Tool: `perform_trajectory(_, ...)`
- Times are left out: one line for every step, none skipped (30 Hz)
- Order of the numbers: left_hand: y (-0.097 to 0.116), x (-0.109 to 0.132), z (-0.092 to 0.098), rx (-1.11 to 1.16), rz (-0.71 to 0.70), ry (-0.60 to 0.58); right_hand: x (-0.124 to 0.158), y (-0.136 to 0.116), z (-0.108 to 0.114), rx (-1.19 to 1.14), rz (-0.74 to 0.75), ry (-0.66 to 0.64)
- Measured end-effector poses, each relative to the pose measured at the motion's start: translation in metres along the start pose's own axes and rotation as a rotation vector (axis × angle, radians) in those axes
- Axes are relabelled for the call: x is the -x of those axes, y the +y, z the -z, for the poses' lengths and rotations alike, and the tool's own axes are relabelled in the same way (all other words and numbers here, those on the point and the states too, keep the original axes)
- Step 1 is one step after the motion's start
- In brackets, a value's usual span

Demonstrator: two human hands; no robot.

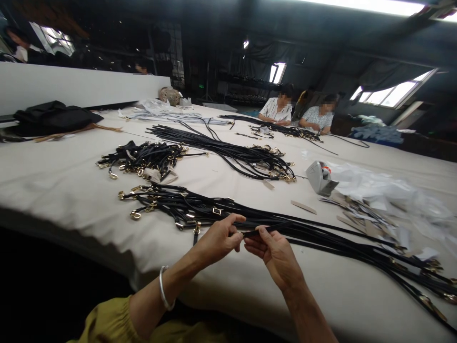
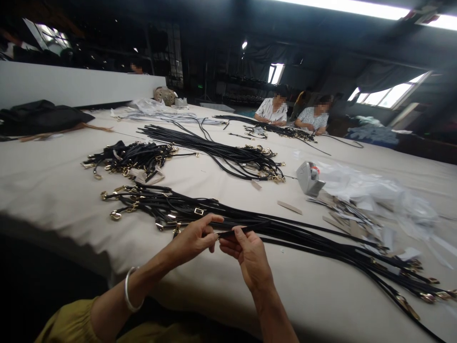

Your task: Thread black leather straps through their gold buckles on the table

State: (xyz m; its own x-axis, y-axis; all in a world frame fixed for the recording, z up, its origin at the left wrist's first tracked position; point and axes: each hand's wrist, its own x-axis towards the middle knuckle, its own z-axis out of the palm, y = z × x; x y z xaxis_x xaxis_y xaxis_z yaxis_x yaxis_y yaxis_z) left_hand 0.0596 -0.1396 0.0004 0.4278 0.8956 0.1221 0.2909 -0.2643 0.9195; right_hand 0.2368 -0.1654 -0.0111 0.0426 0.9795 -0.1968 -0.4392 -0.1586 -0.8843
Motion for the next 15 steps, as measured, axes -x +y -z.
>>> perform_trajectory(-0.0008, 0.0, 0.0, -0.004, -0.011, 0.002, 0.0005, -0.0002, -0.0004, 0.016, 0.015, 0.001)
perform_trajectory(-0.0017, 0.0, 0.0, -0.005, -0.02, 0.004, 0.0011, -0.0004, -0.0007, 0.034, 0.033, 0.003)
perform_trajectory(-0.0024, 0.0001, -0.0001, -0.007, -0.026, 0.005, 0.0018, -0.0005, -0.0008, 0.055, 0.049, 0.002)
perform_trajectory(-0.003, 0.0002, -0.0002, -0.011, -0.028, 0.007, 0.0026, -0.0006, -0.0009, 0.077, 0.063, 0.001)
perform_trajectory(-0.0033, 0.0004, -0.0003, -0.013, -0.029, 0.01, 0.0033, -0.0008, -0.0009, 0.098, 0.073, -0.001)
perform_trajectory(-0.0034, 0.0007, -0.0004, -0.014, -0.03, 0.012, 0.0041, -0.0009, -0.0008, 0.117, 0.08, -0.003)
perform_trajectory(-0.0033, 0.0011, -0.0005, -0.015, -0.029, 0.014, 0.0048, -0.001, -0.0009, 0.135, 0.085, -0.006)
perform_trajectory(-0.003, 0.0015, -0.0006, -0.015, -0.028, 0.017, 0.0055, -0.001, -0.001, 0.15, 0.09, -0.006)
perform_trajectory(-0.0026, 0.002, -0.0008, -0.014, -0.027, 0.019, 0.0059, -0.0008, -0.0012, 0.163, 0.095, -0.004)
perform_trajectory(-0.0022, 0.0024, -0.0009, -0.01, -0.026, 0.02, 0.0062, -0.0003, -0.0015, 0.177, 0.101, 0.0)
perform_trajectory(-0.0019, 0.0027, -0.0011, -0.004, -0.025, 0.023, 0.0063, 0.0005, -0.0018, 0.194, 0.108, 0.002)
perform_trajectory(-0.0017, 0.0029, -0.0013, 0.001, -0.024, 0.026, 0.0061, 0.0017, -0.0021, 0.213, 0.115, 0.001)
perform_trajectory(-0.0015, 0.003, -0.0015, 0.003, -0.024, 0.03, 0.0059, 0.0032, -0.0025, 0.235, 0.122, -0.002)
perform_trajectory(-0.0014, 0.003, -0.0017, 0.001, -0.024, 0.034, 0.0055, 0.0049, -0.0027, 0.256, 0.132, -0.006)
perform_trajectory(-0.0012, 0.003, -0.0018, -0.002, -0.023, 0.037, 0.0053, 0.0066, -0.0029, 0.274, 0.143, -0.008)
